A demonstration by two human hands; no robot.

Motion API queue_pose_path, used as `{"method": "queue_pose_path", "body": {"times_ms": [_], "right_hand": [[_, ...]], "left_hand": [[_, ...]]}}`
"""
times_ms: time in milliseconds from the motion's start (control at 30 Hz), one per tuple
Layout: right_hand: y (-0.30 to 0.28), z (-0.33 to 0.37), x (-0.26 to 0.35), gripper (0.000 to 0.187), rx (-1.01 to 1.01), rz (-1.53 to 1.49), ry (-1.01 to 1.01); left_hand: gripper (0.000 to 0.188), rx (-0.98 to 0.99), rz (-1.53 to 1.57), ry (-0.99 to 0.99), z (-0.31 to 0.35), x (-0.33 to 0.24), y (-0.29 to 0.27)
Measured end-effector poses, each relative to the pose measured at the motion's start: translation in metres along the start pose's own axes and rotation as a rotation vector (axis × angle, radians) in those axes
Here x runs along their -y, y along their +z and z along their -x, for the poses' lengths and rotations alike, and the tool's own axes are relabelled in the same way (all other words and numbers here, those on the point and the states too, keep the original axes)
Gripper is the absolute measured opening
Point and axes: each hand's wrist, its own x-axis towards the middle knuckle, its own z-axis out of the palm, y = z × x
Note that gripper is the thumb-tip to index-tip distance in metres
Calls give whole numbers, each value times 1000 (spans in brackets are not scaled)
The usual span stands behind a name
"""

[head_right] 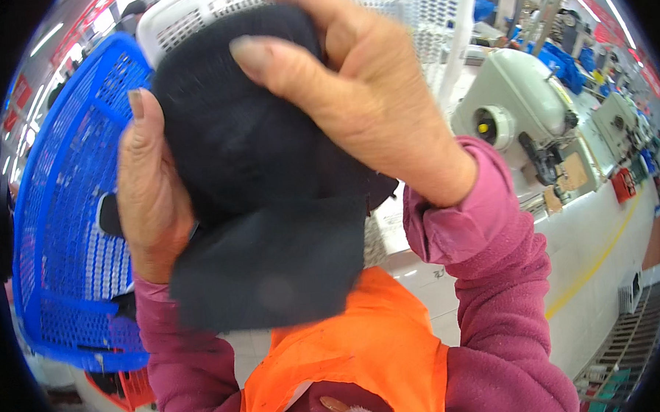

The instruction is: The person picks black fabric footwear parts from a white basket, inserts white insoles, and folds the parts to align edges. The person places the assembled parts into a blue basket and repeats the process with additional parts.

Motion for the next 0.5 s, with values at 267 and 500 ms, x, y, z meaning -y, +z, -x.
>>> {"method": "queue_pose_path", "body": {"times_ms": [267, 500], "right_hand": [[41, 94, -54, 62, -21, -393, 616], [27, 164, -95, 68, 113, -570, 991]], "left_hand": [[38, -112, 193, -416, 83, 41, -36], [37, -228, 213, -588, 118, 113, -56]]}}
